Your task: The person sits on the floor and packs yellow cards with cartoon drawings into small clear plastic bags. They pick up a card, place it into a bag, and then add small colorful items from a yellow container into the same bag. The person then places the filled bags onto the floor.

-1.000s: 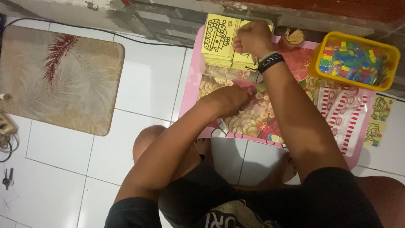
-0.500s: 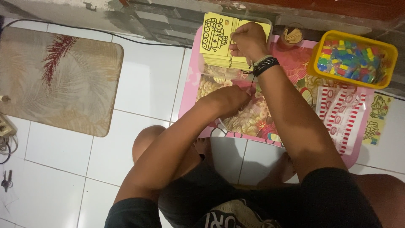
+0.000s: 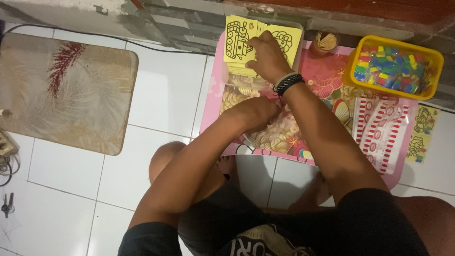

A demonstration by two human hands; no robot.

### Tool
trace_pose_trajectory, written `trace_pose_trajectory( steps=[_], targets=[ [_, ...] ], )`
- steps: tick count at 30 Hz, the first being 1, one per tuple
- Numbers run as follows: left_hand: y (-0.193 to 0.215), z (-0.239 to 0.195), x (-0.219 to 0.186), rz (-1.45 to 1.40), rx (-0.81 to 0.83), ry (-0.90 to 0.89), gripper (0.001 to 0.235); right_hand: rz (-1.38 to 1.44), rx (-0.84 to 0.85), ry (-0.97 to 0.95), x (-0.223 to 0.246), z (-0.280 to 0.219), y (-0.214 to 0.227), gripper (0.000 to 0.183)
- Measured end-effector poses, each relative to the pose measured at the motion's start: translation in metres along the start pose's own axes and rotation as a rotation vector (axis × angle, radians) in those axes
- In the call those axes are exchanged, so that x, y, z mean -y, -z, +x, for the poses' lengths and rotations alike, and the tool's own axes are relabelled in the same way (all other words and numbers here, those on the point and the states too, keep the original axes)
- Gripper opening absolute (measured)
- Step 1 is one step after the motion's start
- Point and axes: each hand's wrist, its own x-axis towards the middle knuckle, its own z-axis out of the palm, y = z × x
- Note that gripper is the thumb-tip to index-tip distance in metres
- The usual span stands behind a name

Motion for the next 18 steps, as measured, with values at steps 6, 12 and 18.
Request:
trace_pose_trajectory(
  steps=[6, 12, 18],
  targets=[
    [0.037, -0.038, -0.011, -0.164, 0.002, 0.053, 0.028, -0.105, 0.077, 0.057, -0.001, 0.003, 0.003, 0.051],
    [0.052, -0.048, 0.027, -0.133, -0.099, 0.14, 0.03, -0.321, 0.027, 0.243, 0.012, -0.006, 0.016, 0.009],
    [0.06, -0.06, 0.043, -0.228, -0.249, 0.147, 0.025, 0.052, -0.294, 0.056, 0.037, -0.041, 0.064, 0.004]
  ],
)
